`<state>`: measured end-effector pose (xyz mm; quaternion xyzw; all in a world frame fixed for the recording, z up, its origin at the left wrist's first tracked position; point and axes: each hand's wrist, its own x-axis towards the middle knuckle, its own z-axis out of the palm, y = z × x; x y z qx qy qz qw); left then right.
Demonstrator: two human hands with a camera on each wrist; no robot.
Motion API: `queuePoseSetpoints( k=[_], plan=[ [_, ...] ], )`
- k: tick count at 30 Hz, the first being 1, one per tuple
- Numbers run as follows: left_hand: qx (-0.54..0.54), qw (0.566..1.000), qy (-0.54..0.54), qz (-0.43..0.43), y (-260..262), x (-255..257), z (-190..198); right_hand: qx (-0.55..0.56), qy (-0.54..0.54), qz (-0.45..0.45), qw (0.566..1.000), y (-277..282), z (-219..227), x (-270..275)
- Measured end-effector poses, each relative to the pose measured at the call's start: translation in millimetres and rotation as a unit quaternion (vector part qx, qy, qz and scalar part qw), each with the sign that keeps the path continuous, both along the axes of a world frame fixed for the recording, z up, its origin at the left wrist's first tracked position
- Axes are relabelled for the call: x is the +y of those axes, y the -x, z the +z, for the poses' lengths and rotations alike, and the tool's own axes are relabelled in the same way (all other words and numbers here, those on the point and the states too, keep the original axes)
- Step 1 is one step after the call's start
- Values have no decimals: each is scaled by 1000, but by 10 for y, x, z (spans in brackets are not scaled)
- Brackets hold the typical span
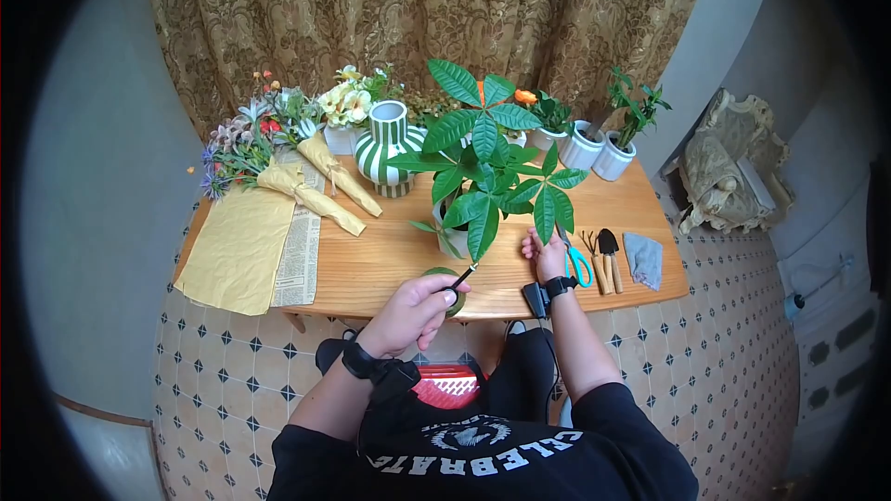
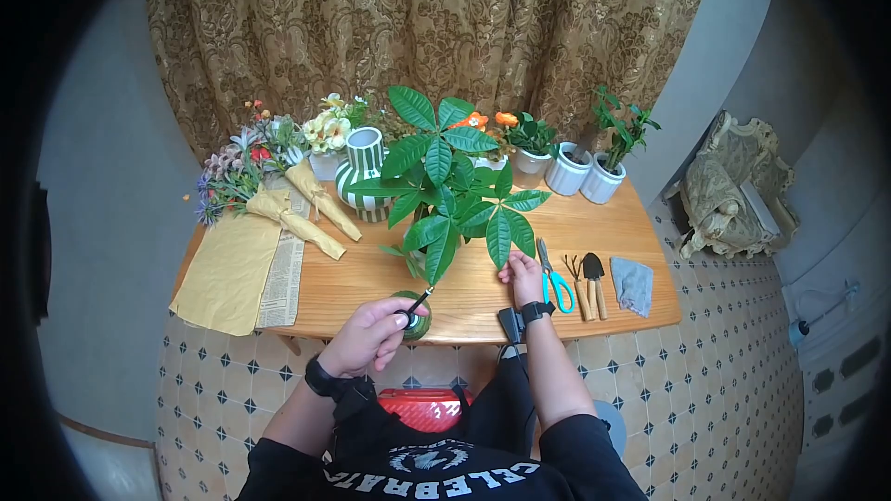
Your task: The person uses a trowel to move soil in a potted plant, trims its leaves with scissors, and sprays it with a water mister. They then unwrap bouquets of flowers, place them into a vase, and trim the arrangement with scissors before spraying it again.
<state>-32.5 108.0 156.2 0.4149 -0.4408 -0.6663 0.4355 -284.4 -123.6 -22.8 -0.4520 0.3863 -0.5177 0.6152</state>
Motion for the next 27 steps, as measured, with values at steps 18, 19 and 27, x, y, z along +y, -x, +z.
queuePoseSetpoints(
  k=[18,19,27],
  plan=[
    [27,999,19,22,5,-1,-13,4,0,-15,1000,-48,94,52],
    [34,999,19,16,-13,-11,-45,4,0,-15,1000,-47,94,49],
    [39,999,18,11,-28,-16,-72,-2,-2,0,1000,-6,26,11]
  ],
)
